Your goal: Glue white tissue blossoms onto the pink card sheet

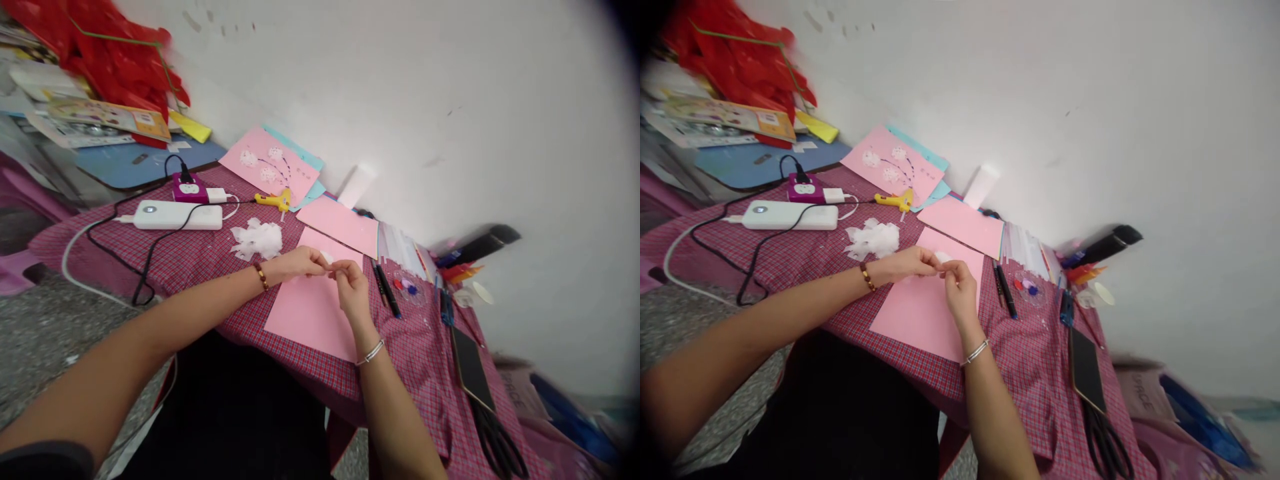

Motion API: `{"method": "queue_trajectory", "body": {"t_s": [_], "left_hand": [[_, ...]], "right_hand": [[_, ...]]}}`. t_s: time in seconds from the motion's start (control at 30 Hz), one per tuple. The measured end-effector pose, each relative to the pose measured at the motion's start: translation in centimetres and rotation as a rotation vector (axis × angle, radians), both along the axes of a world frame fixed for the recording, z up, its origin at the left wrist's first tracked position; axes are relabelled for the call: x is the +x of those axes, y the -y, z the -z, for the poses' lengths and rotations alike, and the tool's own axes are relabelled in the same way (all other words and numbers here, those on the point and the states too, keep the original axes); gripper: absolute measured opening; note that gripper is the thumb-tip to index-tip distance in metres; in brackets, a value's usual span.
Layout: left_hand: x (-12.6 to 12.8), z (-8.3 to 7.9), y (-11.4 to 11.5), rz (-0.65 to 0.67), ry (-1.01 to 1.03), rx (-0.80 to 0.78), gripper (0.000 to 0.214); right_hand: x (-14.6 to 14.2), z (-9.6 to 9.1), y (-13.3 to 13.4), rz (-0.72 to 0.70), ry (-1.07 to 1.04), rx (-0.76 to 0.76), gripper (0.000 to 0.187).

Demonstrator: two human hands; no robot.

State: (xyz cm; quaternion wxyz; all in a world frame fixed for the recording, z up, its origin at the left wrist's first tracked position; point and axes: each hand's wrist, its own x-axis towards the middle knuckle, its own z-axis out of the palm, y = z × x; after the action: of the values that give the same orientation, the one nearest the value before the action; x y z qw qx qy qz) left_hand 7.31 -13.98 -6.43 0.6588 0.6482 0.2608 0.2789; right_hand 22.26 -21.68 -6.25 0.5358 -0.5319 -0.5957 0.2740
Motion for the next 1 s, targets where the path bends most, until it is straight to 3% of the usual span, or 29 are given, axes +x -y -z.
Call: {"method": "queue_trajectory", "body": {"t_s": [0.1,0.2,0.37,0.5,0.67,0.8,0.9,1.0], "left_hand": [[0.3,0.3,0.1,-0.062,0.004,0.054,0.015],[0.5,0.4,0.1,-0.059,0.002,0.068,0.033],[0.6,0.6,0.1,0.012,-0.002,0.089,0.049],[0.5,0.5,0.2,0.059,-0.019,0.061,0.052],[0.2,0.1,-0.1,-0.002,0.061,-0.208,0.027],[0.3,0.2,-0.4,0.124,0.000,-0.508,0.047],[0.4,0.5,-0.3,0.234,0.023,-0.586,0.055],[0.4,0.6,-0.3,0.215,0.093,-0.607,0.053]], "right_hand": [[0.2,0.0,-0.3,0.066,-0.147,-0.052,0.010],[0.6,0.2,-0.6,0.091,-0.195,-0.110,0.008],[0.9,0.4,-0.6,-0.054,-0.134,-0.223,0.022],[0.9,0.5,-0.6,-0.121,-0.101,-0.251,0.013],[1.4,0.7,-0.8,-0.119,-0.158,-0.168,0.008],[1.7,1.0,-1.0,-0.151,-0.218,-0.026,0.003],[1.7,1.2,-1.0,-0.165,-0.182,-0.007,0.001],[1.8,1.2,-1.0,-0.172,-0.120,0.001,0.002]]}}
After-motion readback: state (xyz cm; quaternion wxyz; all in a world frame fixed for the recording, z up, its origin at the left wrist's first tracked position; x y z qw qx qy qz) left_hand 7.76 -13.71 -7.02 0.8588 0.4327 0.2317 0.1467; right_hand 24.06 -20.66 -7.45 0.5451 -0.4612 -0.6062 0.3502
